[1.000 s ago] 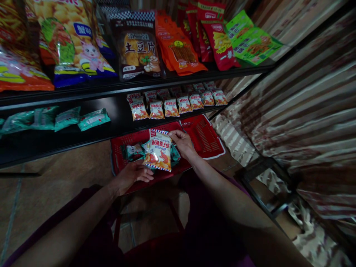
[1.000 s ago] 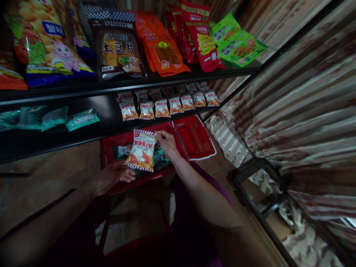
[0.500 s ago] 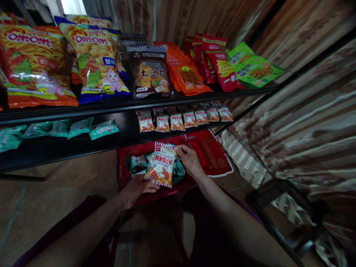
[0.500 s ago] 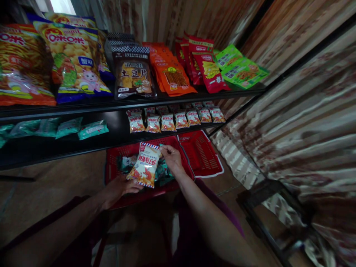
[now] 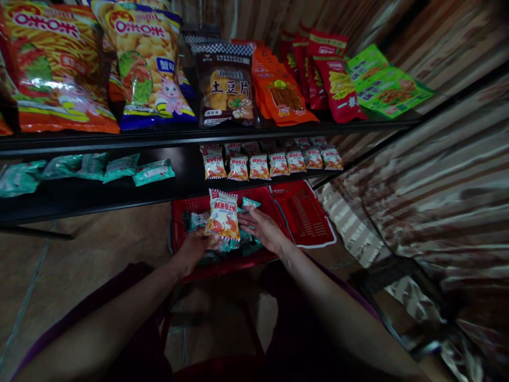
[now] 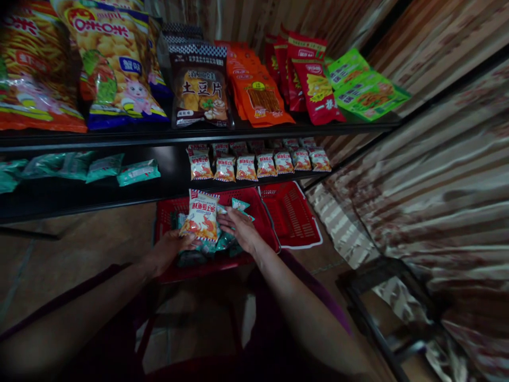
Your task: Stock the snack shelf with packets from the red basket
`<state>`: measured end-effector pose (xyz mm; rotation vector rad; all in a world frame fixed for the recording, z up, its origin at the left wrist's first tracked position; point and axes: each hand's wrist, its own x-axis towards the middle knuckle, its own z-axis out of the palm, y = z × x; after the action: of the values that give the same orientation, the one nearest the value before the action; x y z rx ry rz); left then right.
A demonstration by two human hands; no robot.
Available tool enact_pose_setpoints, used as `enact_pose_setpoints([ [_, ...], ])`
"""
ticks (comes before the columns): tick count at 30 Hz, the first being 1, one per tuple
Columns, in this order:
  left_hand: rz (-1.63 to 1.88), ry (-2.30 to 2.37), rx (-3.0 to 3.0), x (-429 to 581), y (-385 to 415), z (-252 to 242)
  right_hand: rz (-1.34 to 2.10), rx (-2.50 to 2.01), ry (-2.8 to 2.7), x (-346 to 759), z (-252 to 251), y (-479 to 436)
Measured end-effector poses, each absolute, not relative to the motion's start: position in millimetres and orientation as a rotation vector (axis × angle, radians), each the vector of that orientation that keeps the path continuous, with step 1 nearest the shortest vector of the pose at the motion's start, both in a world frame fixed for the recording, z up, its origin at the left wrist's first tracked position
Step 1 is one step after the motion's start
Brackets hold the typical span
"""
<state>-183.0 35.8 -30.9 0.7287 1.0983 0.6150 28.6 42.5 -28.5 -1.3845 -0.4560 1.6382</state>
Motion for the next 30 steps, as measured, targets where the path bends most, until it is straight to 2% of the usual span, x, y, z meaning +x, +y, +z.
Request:
enact_pose_setpoints([
  [10, 0.764, 1.131, 0.764, -175.8, 36.0, -27.9, 1.949, -1.285, -0.588, 8.7, -35.7, 27.4],
  [18, 0.716, 1.174, 0.73, -169.9, 39.5, -25.5, 1.849, -1.222, -0.243, -15.6, -50.6, 19.4],
  [26, 0.588, 1.157, 0.805, -171.8, 39.8, -24.4, 1.808, -1.215, -0.155, -13.4, -43.7, 23.4],
  [30, 0.694, 1.099, 0.762, -177.6, 51.9, -17.1, 1.792, -1.241, -0.144, -10.7, -35.6, 26.5],
])
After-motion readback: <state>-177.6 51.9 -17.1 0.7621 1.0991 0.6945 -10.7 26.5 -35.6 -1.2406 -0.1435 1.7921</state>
